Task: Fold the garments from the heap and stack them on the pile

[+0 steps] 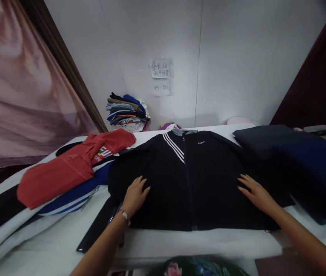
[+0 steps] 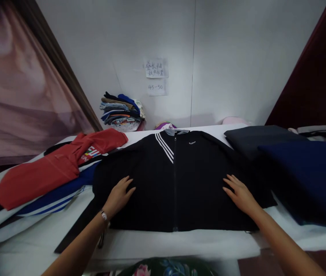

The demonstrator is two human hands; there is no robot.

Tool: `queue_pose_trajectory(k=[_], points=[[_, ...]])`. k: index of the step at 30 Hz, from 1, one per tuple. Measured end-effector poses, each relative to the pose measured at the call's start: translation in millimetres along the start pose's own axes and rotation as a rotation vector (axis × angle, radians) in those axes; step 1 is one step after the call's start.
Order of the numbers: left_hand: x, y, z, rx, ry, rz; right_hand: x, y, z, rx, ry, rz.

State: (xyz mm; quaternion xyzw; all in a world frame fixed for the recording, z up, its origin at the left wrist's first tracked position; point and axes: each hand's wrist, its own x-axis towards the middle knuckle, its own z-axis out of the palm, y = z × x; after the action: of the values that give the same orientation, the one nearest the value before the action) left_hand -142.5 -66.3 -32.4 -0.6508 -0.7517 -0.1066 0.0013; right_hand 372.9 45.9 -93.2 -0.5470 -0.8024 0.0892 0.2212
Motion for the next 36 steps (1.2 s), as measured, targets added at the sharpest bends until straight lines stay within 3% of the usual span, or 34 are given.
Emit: queue_pose_trajectory(k=[4,7,11,15,18,21,25,27,31,33,36], points=[[-42,-5,-3,0.087,0.052,-0.166,-57,18,-7,0.021,0.147,0.182],[-55,-2,-9,0.151,0.074,-0.276,-75,13,-8,0.020,0.215,0.171],[-52,0,-19,0.127,0.043,-0.385,-72,-9,-12,-0.094,0.237,0.066],[-47,3,-23,0.052,-0.053,-0.493,-64,-31,-17,-0.212,0.202,0.050],[-47,1,-25,0.007,-0.087,-0.556,-61,-37,-19,-0.181,0.144,0.065],[-49,-6,-34,-0.086,-0.032,-0.569,-59,-27,-24,-0.121,0.112,0.133],[-54,-12,-50,-0.199,0.087,-0.512,-59,4,-37,-0.005,0.221,0.152],[-60,-12,-52,-0.180,0.048,-0.491,-64,16,-40,0.001,0.236,0.178],[-76,-9,-43,-0.064,-0.148,-0.540,-78,24,-33,-0.096,0.121,0.133],[-83,-10,-38,-0.026,-0.197,-0.551,-84,19,-31,-0.178,0.118,0.119],[-85,-12,-41,0.043,-0.176,-0.524,-81,-3,-36,-0.241,0.194,0.080]])
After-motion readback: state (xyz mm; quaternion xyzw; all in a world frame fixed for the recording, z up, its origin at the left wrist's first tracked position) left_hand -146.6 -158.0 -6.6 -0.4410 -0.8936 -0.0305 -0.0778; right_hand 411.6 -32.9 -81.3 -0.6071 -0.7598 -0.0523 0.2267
